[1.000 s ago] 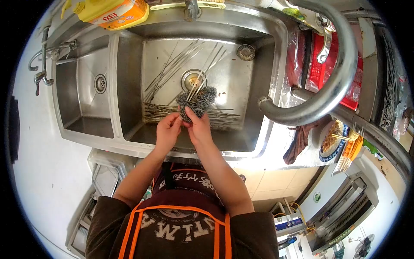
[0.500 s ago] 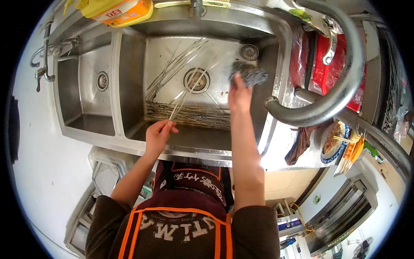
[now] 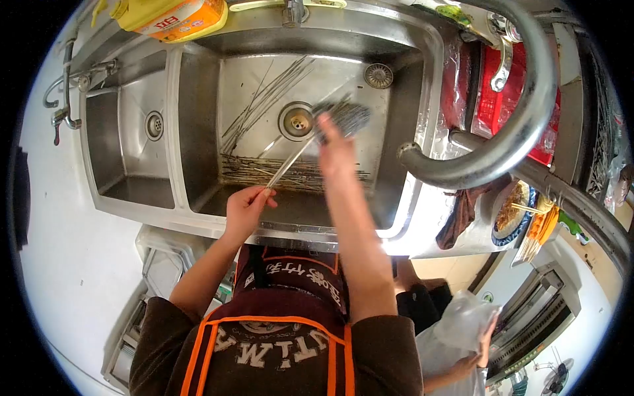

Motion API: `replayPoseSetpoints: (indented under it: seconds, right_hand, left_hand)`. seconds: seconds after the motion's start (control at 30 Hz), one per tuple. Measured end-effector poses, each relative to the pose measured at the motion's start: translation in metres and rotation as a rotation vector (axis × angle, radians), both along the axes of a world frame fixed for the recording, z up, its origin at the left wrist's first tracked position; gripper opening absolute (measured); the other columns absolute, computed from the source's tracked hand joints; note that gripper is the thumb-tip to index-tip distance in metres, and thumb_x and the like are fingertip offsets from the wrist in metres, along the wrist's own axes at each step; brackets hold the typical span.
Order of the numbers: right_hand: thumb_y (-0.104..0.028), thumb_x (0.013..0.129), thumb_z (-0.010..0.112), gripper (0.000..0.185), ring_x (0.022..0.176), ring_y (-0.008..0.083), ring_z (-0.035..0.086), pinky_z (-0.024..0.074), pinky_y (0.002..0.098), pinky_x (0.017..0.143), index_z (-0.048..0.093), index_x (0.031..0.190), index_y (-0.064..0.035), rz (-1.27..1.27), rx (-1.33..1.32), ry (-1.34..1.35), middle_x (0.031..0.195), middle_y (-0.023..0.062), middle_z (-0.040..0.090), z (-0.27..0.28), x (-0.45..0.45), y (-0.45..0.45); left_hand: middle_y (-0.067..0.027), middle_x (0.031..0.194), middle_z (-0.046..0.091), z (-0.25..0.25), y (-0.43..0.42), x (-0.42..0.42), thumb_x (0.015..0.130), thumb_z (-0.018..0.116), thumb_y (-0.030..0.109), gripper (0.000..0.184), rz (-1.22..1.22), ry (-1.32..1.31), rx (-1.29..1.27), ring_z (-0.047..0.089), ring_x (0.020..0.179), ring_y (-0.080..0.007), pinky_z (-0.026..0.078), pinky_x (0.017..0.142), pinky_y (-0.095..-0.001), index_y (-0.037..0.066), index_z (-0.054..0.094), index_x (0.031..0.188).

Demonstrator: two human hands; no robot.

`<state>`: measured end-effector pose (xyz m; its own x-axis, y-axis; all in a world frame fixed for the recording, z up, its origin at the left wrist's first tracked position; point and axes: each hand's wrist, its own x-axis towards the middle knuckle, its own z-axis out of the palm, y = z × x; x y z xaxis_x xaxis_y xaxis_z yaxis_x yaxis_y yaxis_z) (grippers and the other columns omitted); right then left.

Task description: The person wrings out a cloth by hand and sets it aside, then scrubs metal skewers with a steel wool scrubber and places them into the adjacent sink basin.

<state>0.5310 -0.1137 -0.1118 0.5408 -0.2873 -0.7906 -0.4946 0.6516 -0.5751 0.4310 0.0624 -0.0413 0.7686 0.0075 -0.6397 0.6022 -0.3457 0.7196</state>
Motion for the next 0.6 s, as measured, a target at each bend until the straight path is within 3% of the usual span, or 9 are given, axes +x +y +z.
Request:
replayPoseSetpoints:
  seconds: [0.13,0.23,0.27,0.33,0.4,0.47,0.57,0.6]
  right_hand:
    - [-0.006,0.08,0.062,0.029,0.09,0.0187,0.054,0.0488,0.0276,0.086,0.05,0.104,0.0022,-0.262,0.08,-0.082,0.099,0.0074,0.057,-0.022,0.055,-0.076]
    - [-0.008,0.08,0.062,0.028,0.092,0.0178,0.054,0.0473,0.0282,0.087,0.05,0.103,0.002,-0.133,0.098,-0.182,0.099,0.007,0.057,-0.011,0.021,-0.048]
    - [-0.011,0.082,0.061,0.029,0.093,0.0173,0.053,0.0453,0.0285,0.088,0.049,0.104,0.0013,-0.009,0.144,0.081,0.101,0.0075,0.055,0.001,-0.002,-0.027]
    - [-0.025,0.082,0.061,0.049,0.113,0.0203,0.042,0.0304,0.0335,0.098,0.042,0.123,-0.0059,0.054,0.388,-0.011,0.12,0.0122,0.048,0.012,-0.058,0.022]
    - [-0.007,0.079,0.063,0.036,0.104,0.0167,0.047,0.0353,0.0365,0.091,0.049,0.112,-0.0075,0.056,0.587,0.005,0.107,0.0054,0.055,0.023,-0.089,0.055]
    - [-0.008,0.075,0.067,0.039,0.103,0.0151,0.047,0.0351,0.0358,0.088,0.05,0.11,-0.0095,0.033,0.6,-0.081,0.106,0.0018,0.055,0.022,-0.09,0.062]
    - [-0.01,0.072,0.07,0.039,0.092,0.015,0.05,0.0335,0.0328,0.081,0.052,0.106,-0.0094,0.09,0.4,0.067,0.102,0.0015,0.056,0.007,-0.06,0.046]
    - [-0.006,0.073,0.068,0.028,0.088,0.0159,0.054,0.0433,0.0287,0.075,0.055,0.098,-0.0069,0.073,0.351,0.084,0.096,0.0043,0.059,0.015,-0.044,0.042]
  left_hand:
    - [-0.0002,0.065,0.062,-0.003,0.008,-0.012,0.086,0.052,0.013,0.017,-0.016,-0.135,-0.035,0.043,0.053,-0.0042,0.035,0.049,-0.0205,0.0,0.064,0.084]
    - [-0.0007,0.065,0.062,-0.006,0.013,-0.002,0.086,0.052,0.014,0.018,0.076,-0.148,-0.028,0.042,0.051,-0.0042,0.035,0.047,-0.0208,0.0,0.064,0.084]
    - [-0.003,0.065,0.063,-0.003,0.008,0.005,0.085,0.053,0.012,0.017,0.09,-0.127,-0.032,0.048,0.054,-0.0061,0.038,0.051,-0.0216,-0.001,0.064,0.084]
    - [-0.0053,0.065,0.063,-0.007,0.004,0.014,0.084,0.054,0.011,0.015,0.101,-0.112,-0.042,0.054,0.058,-0.0081,0.041,0.055,-0.0225,-0.001,0.063,0.084]
    - [-0.0066,0.065,0.063,-0.012,0.003,0.013,0.084,0.055,0.011,0.015,0.021,-0.049,0.048,0.053,0.056,-0.0085,0.041,0.053,-0.0229,-0.001,0.063,0.084]
    - [-0.0067,0.065,0.063,-0.007,0.001,0.016,0.084,0.055,0.011,0.015,0.018,-0.071,0.05,0.052,0.055,-0.0086,0.04,0.053,-0.0231,-0.001,0.063,0.084]
    - [-0.0061,0.064,0.063,-0.007,0.0,0.017,0.084,0.055,0.011,0.015,0.032,-0.126,0.053,0.05,0.053,-0.0085,0.04,0.052,-0.023,-0.001,0.063,0.083]
    - [-0.0054,0.064,0.063,-0.008,0.001,0.015,0.083,0.055,0.011,0.015,0.042,-0.144,0.052,0.05,0.052,-0.0082,0.039,0.051,-0.0227,-0.001,0.063,0.082]
